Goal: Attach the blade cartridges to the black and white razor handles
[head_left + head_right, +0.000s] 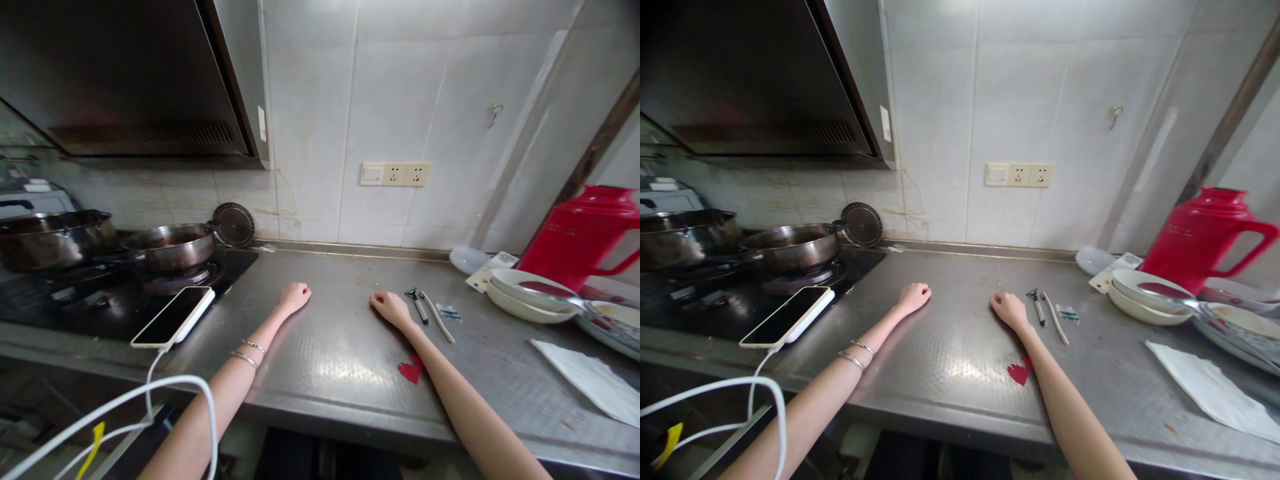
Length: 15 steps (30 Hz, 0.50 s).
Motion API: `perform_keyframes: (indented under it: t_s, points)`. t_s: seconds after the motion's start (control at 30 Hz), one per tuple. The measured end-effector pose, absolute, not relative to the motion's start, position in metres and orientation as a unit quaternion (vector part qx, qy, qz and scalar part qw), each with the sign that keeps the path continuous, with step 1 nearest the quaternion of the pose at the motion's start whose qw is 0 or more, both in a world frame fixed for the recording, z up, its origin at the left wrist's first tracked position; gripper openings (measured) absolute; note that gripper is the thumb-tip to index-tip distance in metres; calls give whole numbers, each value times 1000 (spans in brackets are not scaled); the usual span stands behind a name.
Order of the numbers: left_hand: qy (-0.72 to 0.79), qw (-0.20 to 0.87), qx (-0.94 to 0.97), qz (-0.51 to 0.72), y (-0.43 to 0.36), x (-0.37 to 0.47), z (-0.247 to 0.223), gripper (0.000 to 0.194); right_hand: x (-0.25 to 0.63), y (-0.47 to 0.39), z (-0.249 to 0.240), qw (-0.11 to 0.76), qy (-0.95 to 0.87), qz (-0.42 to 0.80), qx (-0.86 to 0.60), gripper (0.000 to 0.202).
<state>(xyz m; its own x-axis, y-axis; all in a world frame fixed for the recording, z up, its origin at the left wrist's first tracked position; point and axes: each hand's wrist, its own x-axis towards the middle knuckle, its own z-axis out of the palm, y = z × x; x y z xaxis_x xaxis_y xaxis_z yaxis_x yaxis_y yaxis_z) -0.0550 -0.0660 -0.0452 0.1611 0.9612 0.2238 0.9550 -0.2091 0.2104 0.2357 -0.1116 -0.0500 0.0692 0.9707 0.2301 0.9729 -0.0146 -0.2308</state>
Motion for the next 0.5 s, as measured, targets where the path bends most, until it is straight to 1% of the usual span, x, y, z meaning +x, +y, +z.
perform_keyframes:
  t_s: [0.5]
  points:
    - [627, 14, 762, 159, -72, -53, -38, 31, 236, -112, -45, 179, -683, 11, -708, 39]
